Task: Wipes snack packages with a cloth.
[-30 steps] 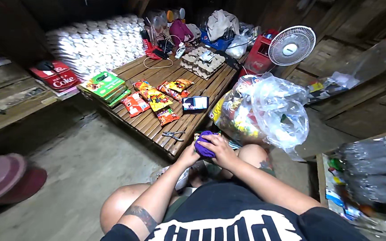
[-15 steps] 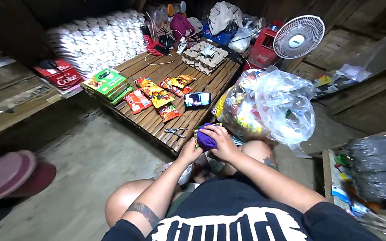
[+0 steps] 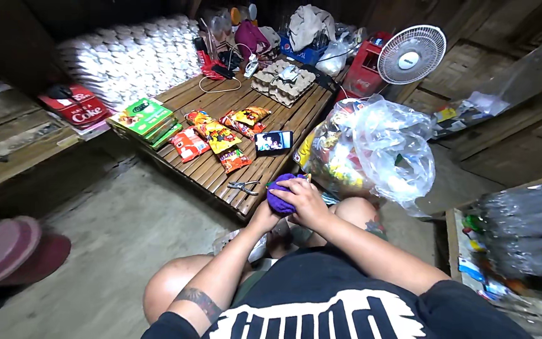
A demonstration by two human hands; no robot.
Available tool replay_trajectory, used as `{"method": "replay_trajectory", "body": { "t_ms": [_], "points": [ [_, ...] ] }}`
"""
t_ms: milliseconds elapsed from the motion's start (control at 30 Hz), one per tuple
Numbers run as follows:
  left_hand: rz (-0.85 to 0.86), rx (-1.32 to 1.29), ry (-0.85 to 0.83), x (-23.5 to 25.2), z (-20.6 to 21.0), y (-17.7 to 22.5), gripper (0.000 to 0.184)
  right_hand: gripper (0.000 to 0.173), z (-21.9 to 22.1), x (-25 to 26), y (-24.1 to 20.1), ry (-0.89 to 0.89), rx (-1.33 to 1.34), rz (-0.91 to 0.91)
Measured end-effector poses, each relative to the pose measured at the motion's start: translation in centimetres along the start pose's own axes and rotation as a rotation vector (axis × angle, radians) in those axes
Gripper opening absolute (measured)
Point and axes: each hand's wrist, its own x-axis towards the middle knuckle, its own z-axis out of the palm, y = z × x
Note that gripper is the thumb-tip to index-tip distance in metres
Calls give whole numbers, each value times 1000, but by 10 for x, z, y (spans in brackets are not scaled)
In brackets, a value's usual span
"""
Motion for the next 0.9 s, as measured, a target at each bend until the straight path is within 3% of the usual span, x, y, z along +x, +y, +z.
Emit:
{"method": "replay_trajectory", "body": {
  "t_ms": [100, 233, 467, 633, 800, 900],
  "points": [
    [-10, -97, 27, 1, 0, 5, 44, 71, -7, -2, 14, 46, -15, 23],
    [-30, -254, 42, 2, -5, 11, 56, 65, -20, -7, 36, 59, -84, 117],
    [-66, -319, 9, -3, -7, 21, 58, 71, -36, -16, 66, -68, -117, 403],
    [-98, -478, 163, -3, -8, 28, 63, 67, -41, -31, 85, -166, -113, 482],
    [-189, -429, 155, 3, -9, 14, 65, 77, -59, -22, 79, 70, 119, 621],
    [-222, -470, 119, 4, -2, 13, 68, 79, -53, -16, 59, 137, 193, 436]
  ]
}}
